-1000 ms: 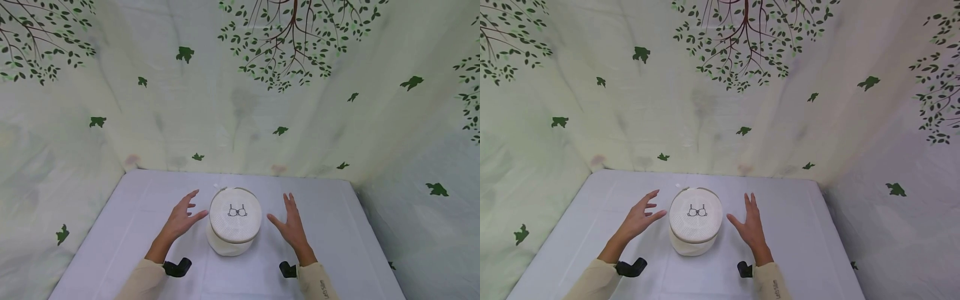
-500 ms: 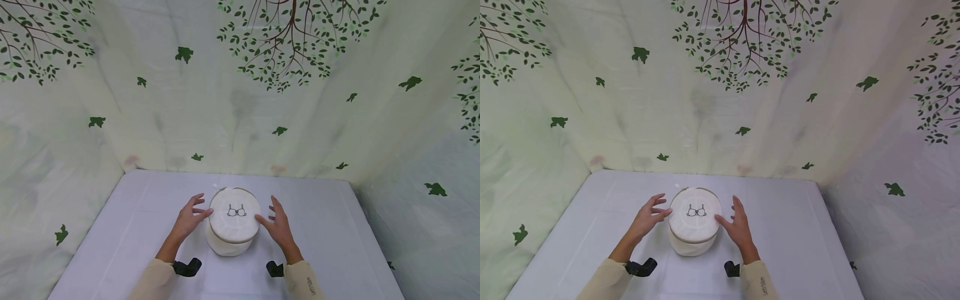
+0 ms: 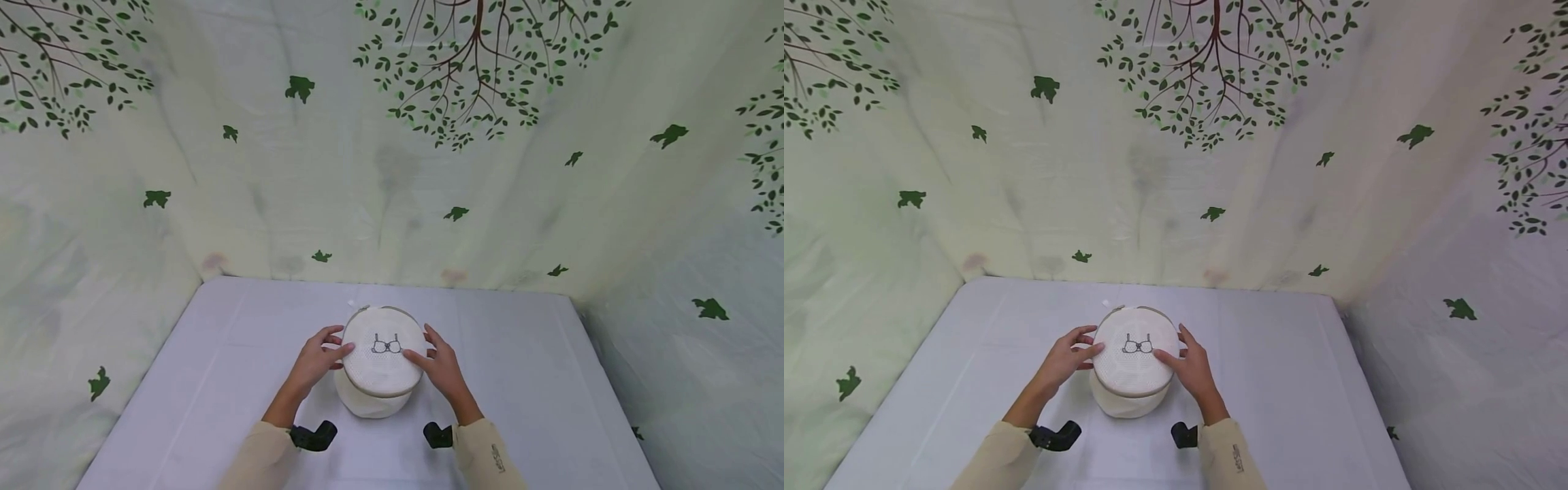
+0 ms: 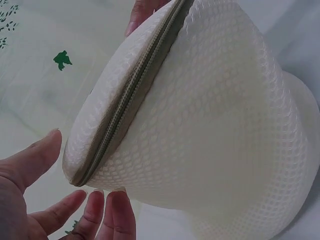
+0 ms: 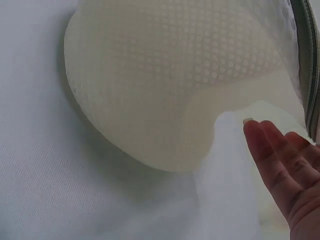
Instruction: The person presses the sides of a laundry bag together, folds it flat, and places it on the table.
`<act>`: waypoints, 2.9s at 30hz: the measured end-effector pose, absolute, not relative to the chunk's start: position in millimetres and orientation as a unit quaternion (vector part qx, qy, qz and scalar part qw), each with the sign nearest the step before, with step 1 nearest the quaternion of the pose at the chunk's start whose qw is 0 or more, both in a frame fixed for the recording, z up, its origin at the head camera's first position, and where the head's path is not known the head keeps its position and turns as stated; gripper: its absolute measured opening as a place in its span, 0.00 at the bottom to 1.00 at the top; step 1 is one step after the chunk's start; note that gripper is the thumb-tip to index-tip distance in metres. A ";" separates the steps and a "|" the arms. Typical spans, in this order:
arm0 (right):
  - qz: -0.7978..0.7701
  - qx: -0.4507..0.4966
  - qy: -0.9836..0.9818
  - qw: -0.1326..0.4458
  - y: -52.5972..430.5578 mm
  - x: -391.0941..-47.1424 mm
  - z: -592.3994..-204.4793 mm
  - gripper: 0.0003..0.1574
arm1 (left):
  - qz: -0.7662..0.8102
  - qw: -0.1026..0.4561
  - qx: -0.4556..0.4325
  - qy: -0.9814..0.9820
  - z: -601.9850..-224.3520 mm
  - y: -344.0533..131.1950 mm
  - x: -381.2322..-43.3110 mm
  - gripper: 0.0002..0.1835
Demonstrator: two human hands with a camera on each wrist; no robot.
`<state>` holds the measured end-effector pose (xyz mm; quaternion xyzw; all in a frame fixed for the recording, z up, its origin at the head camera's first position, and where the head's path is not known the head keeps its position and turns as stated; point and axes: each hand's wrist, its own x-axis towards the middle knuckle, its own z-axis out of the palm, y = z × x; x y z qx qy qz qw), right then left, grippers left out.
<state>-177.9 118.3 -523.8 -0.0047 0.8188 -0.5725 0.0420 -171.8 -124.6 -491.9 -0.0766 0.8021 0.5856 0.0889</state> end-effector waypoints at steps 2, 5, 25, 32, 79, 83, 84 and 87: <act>-0.586 -0.011 0.808 0.053 117.2 -179.7 -523.5 0.58 | 0.587 0.091 -0.076 0.801 -492.4 -123.7 -172.0 0.35; -0.606 -0.017 0.792 0.066 115.7 -182.2 -523.3 0.57 | 0.579 0.097 -0.077 0.806 -492.5 -122.3 -171.8 0.36; -0.676 0.046 0.724 0.127 107.9 -188.7 -515.5 0.50 | 0.599 0.127 -0.083 0.786 -499.4 -115.7 -170.7 0.34; -0.671 0.069 0.724 0.142 106.2 -191.6 -517.0 0.50 | 0.596 0.132 -0.091 0.787 -499.3 -113.5 -171.1 0.34; -0.718 0.069 0.679 0.138 102.2 -188.6 -521.9 0.36 | 0.626 0.090 -0.154 0.759 -509.9 -110.4 -173.1 0.30; -0.705 0.069 0.693 0.134 103.0 -189.7 -523.3 0.38 | 0.587 0.076 -0.148 0.792 -510.0 -109.9 -172.1 0.32; -0.701 0.071 0.697 0.133 102.9 -189.8 -523.5 0.39 | 0.578 0.072 -0.146 0.800 -509.5 -109.8 -171.7 0.32; -0.688 0.078 0.710 0.127 102.7 -189.8 -523.6 0.43 | 0.545 0.060 -0.125 0.827 -507.7 -109.7 -169.9 0.34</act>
